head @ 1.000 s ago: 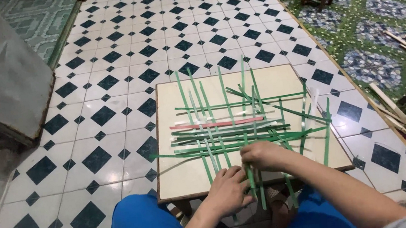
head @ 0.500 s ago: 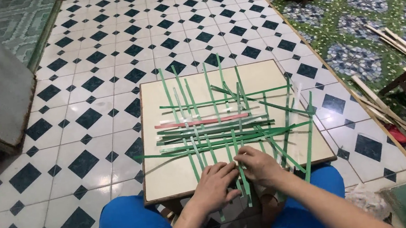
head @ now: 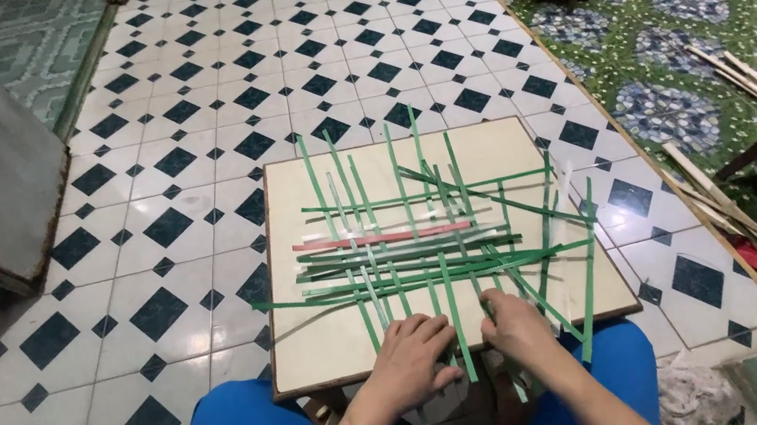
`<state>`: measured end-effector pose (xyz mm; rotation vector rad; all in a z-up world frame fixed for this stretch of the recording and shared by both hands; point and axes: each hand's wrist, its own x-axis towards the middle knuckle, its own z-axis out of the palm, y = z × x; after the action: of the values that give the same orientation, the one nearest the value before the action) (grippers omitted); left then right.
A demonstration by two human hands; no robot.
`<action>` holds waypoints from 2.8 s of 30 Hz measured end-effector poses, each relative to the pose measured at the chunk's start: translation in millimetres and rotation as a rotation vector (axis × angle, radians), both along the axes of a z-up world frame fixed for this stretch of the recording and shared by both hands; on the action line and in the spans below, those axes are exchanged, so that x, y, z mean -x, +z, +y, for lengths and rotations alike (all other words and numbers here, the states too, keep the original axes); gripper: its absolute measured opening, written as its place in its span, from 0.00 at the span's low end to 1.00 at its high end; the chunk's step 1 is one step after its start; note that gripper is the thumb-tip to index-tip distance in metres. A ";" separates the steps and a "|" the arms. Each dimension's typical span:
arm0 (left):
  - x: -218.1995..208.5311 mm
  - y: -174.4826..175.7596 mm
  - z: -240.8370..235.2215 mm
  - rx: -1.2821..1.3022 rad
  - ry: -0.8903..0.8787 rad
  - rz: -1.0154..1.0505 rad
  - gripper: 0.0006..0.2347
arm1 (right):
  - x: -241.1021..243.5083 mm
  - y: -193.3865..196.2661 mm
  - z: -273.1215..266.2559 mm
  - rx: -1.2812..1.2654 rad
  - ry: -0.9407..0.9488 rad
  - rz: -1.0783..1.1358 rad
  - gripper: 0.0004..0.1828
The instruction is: Weaving thin green and pink plastic strips into a grid pattern on a small board
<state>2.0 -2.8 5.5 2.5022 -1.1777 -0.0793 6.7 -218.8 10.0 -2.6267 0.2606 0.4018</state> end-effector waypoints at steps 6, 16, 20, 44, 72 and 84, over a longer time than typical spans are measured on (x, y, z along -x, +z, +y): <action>-3.0 16.3 5.9 0.050 -0.019 -0.008 0.20 | -14.5 -10.4 7.5 0.121 0.100 -0.292 0.18; 1.6 10.8 14.3 -0.027 -0.065 0.183 0.22 | -5.3 27.0 39.5 0.054 0.186 0.069 0.09; -13.6 20.0 23.6 0.167 0.311 -0.061 0.10 | -4.7 42.0 39.2 0.147 0.242 0.053 0.24; -136.1 -4.4 29.3 0.288 0.878 0.276 0.12 | -133.4 1.6 64.5 -0.110 0.121 -0.145 0.12; -62.7 67.9 12.5 -0.240 0.475 0.314 0.25 | -158.4 42.8 72.1 0.110 0.035 0.023 0.10; -67.0 57.3 10.7 -0.326 0.447 0.312 0.29 | -156.9 21.7 65.5 -0.571 -0.285 0.211 0.10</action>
<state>69.1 7.8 62.9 2.8344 -0.4986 -0.5573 163.6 -153.3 31.7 -1.9579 0.4994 0.5590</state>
